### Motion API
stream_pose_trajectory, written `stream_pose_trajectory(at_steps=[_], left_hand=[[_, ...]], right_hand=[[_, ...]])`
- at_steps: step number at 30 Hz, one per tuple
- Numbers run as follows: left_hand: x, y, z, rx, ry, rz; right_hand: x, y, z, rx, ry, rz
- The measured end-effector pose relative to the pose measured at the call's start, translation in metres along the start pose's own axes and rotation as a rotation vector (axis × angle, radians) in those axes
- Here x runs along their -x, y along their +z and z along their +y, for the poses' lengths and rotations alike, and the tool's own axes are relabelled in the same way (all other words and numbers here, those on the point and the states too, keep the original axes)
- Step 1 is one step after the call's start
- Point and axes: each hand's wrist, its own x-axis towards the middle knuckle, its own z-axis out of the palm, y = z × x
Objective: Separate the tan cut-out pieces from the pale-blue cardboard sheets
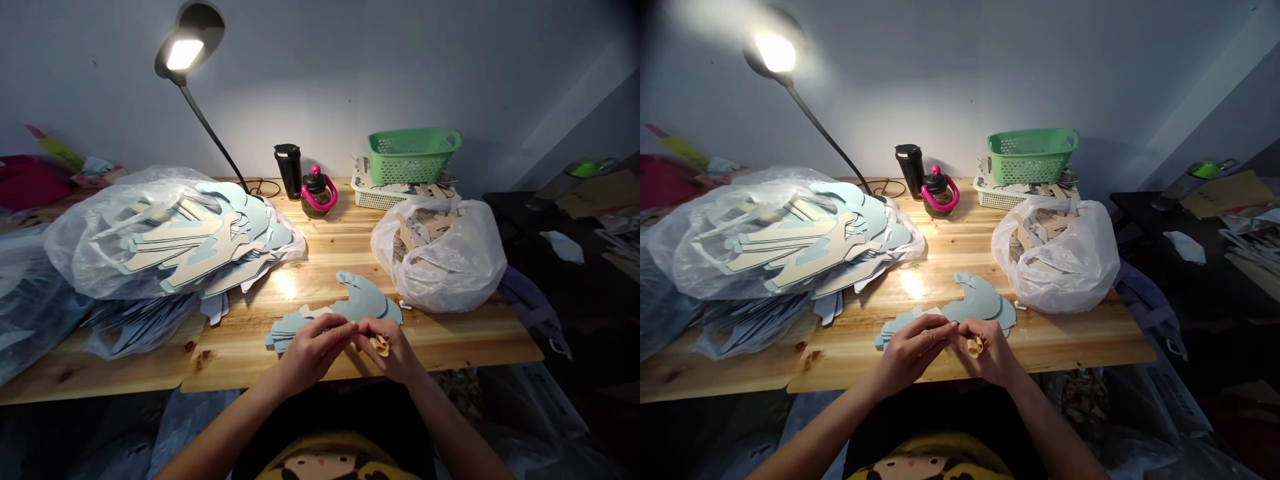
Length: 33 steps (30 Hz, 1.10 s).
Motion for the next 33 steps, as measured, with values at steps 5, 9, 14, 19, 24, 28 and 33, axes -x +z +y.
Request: stream_pose_trajectory(at_steps=[5,9,14,19,24,28,33], left_hand=[[-0.005,-0.010,0.007,0.142,-0.081,-0.019],[-0.006,-0.013,0.003,0.218,-0.140,0.010],[0.000,-0.011,0.000,0.217,-0.185,0.075],[0.003,-0.012,0.002,0.178,-0.187,0.115],[0.007,-0.012,0.004,0.195,-0.253,0.114],[0.009,-0.010,0.005,0.435,-0.505,0.140],[0.005,-0.012,0.004,0.502,-0.580,0.073]], right_hand=[[0.003,0.018,0.005,-0.182,0.014,0.101],[0.000,0.033,0.008,-0.390,0.077,0.143],[-0.004,0.050,0.018,-0.622,0.176,0.157],[-0.006,0.059,0.020,-0.799,0.248,0.133],[-0.004,0.060,0.020,-0.786,0.255,0.137],[-0.001,0.055,0.016,-0.459,0.142,0.185],[-0.001,0.050,0.009,-0.241,0.071,0.226]])
